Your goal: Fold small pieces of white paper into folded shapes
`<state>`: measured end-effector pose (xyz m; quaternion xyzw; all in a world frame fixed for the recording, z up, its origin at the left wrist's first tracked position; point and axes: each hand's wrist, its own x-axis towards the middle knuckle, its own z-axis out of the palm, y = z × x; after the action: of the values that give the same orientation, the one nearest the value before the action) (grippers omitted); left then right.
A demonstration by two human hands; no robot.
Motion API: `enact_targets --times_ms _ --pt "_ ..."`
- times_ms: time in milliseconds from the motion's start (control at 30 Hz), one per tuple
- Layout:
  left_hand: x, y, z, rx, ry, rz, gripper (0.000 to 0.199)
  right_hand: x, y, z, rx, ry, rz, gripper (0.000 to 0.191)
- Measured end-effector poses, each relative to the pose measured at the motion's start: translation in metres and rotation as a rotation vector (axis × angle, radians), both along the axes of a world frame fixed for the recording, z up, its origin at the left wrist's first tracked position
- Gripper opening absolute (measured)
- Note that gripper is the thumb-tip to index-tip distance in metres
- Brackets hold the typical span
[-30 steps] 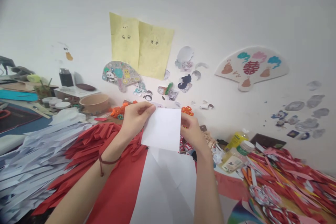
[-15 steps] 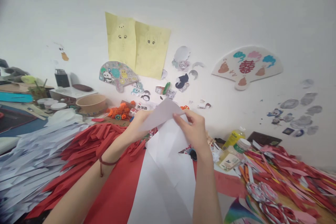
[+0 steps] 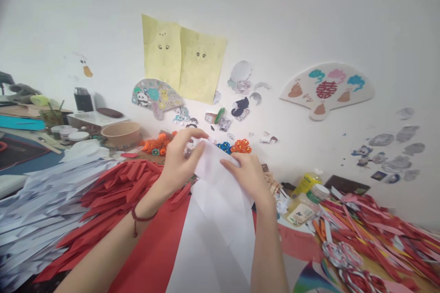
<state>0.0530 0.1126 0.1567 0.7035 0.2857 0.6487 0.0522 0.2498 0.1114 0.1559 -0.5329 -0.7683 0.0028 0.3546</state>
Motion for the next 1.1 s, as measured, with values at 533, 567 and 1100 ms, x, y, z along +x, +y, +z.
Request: enact_targets --times_ms 533,567,1100 --pt "0.000 0.003 -0.007 -0.074 0.540 -0.064 0.008 -0.010 -0.006 0.002 -0.139 0.082 0.207 0.037" --pt "0.000 0.004 -0.008 -0.078 0.533 -0.083 0.008 -0.010 -0.006 0.002 -0.143 0.086 0.210 0.036" --pt "-0.006 0.013 -0.007 -0.091 0.463 -0.128 0.009 0.000 -0.013 0.006 -0.266 0.239 0.316 0.029"
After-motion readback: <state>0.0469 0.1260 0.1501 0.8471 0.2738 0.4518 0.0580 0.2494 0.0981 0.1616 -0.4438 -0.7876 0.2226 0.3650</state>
